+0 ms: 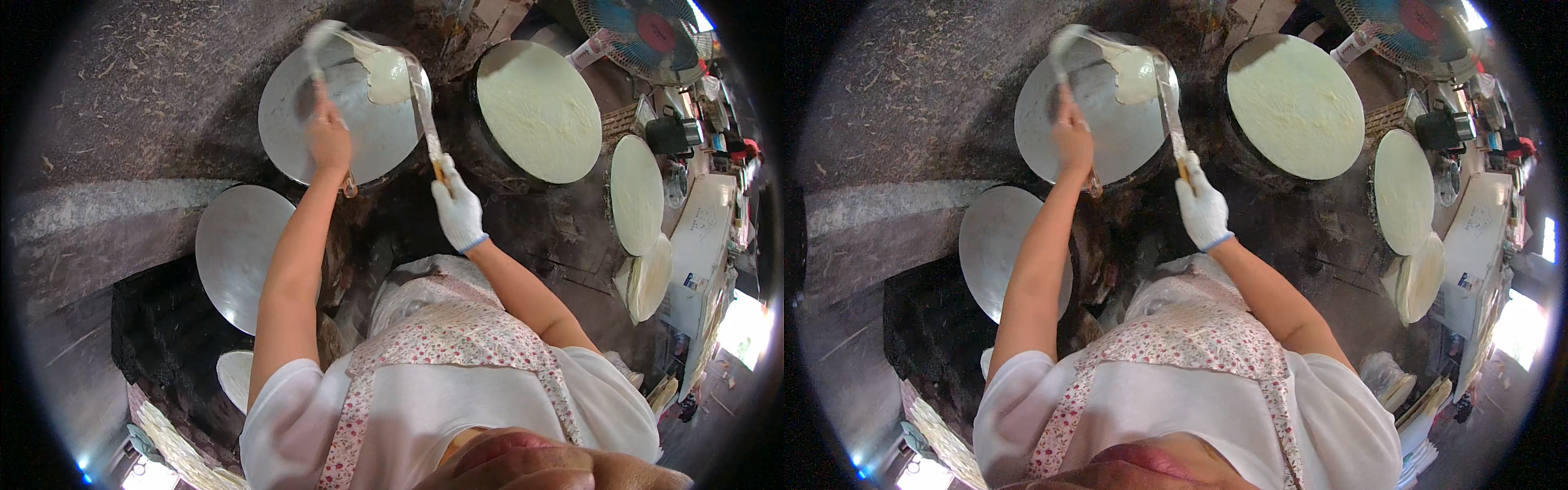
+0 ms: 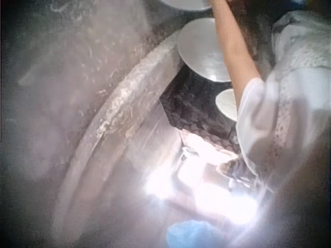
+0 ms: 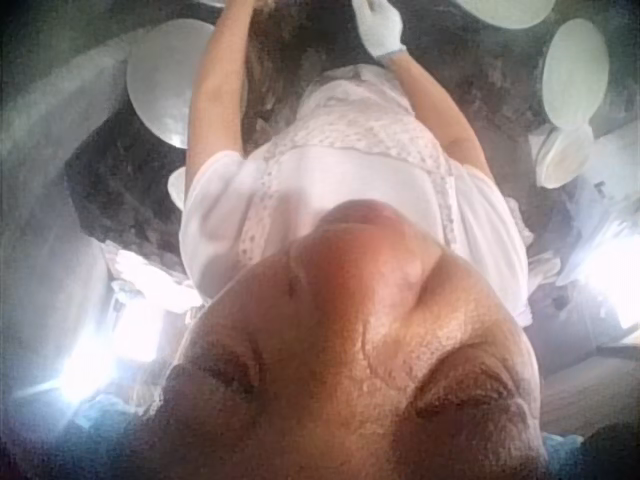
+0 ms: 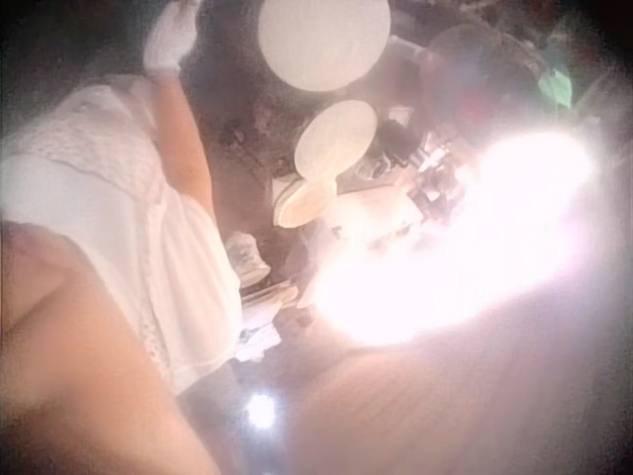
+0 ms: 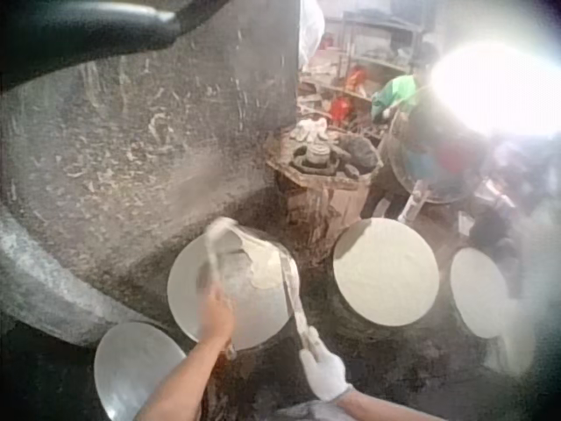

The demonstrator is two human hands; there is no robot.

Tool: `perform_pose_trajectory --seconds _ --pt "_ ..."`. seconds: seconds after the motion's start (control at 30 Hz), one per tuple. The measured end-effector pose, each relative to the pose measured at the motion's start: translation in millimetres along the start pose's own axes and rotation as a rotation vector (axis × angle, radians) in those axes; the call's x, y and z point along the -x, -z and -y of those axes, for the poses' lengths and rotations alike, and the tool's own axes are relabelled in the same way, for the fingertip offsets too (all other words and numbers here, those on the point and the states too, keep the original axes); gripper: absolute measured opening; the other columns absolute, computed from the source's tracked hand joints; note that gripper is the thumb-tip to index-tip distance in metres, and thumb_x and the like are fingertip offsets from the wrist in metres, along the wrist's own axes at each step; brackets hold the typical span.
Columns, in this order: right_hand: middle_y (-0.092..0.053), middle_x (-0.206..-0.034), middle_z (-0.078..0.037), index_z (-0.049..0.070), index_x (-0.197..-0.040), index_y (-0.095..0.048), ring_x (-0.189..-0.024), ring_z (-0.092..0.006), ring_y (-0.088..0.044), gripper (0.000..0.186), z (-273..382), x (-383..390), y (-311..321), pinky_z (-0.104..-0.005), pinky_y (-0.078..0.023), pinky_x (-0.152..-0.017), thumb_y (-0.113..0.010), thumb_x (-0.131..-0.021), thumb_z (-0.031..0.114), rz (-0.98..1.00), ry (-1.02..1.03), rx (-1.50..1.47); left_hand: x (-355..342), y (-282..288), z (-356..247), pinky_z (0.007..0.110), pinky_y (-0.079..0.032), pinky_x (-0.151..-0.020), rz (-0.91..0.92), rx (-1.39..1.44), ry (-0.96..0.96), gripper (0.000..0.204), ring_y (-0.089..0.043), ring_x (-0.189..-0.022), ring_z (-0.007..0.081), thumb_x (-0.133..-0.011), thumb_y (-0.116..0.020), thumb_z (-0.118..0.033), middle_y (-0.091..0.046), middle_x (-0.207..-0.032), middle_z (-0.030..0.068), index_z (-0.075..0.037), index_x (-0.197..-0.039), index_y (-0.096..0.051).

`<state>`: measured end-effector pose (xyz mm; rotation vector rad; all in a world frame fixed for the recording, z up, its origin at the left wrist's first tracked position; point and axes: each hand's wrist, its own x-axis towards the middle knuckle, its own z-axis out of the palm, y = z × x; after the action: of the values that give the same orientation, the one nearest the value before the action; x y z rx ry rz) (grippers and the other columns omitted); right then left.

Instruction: The person ladles batter onto several hot round pans, spreads it into thin crepes, flips them with a spatula, and stacks the cooked crepes. The process repeats continuously across multiple pans.

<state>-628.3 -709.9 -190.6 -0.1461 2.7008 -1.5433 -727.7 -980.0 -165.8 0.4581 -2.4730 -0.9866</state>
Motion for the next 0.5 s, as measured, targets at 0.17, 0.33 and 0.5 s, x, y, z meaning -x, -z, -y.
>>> perform_pose_trajectory --seconds 0.17,0.33,0.5 --pt "-0.072 -0.12 -0.026 0.014 -0.152 -0.056 -0.112 -0.0373 -0.072 0.054 70.7 -85.4 -37.3 -0.0379 -0.054 -0.096 -0.062 -0.101 0.032 0.18 -0.278 0.187 -8.6 78.0 -58.1 0.03 -0.042 -0.049 -0.178 0.567 0.121 0.053 -0.05 -0.051 0.0096 -0.113 -0.043 -0.015 -0.051 -0.062 0.0018 -0.01 -0.166 -0.035" --pt "-0.065 -0.146 -0.016 0.008 -0.154 -0.053 -0.131 -0.0202 -0.066 0.052 28.6 -60.7 2.5 -0.0294 -0.049 -0.107 -0.058 -0.104 0.017 0.079 -0.251 -0.02 80.1 136.8 -65.3 0.024 -0.035 -0.041 0.037 0.64 0.205 0.051 -0.042 -0.044 0.0046 -0.115 -0.04 -0.015 -0.049 -0.06 -0.0014 -0.007 -0.165 -0.035" --pt "-0.074 -0.086 -0.023 0.022 -0.151 -0.056 -0.083 -0.0432 -0.073 0.055 64.9 -102.4 -52.7 -0.0521 -0.056 -0.082 -0.048 -0.102 0.045 0.152 -0.075 0.43 145.0 128.3 -54.9 0.023 -0.035 -0.041 0.105 0.746 0.376 0.052 -0.041 -0.045 0.004 -0.115 -0.041 -0.017 -0.049 -0.06 -0.0011 -0.006 -0.165 -0.034"
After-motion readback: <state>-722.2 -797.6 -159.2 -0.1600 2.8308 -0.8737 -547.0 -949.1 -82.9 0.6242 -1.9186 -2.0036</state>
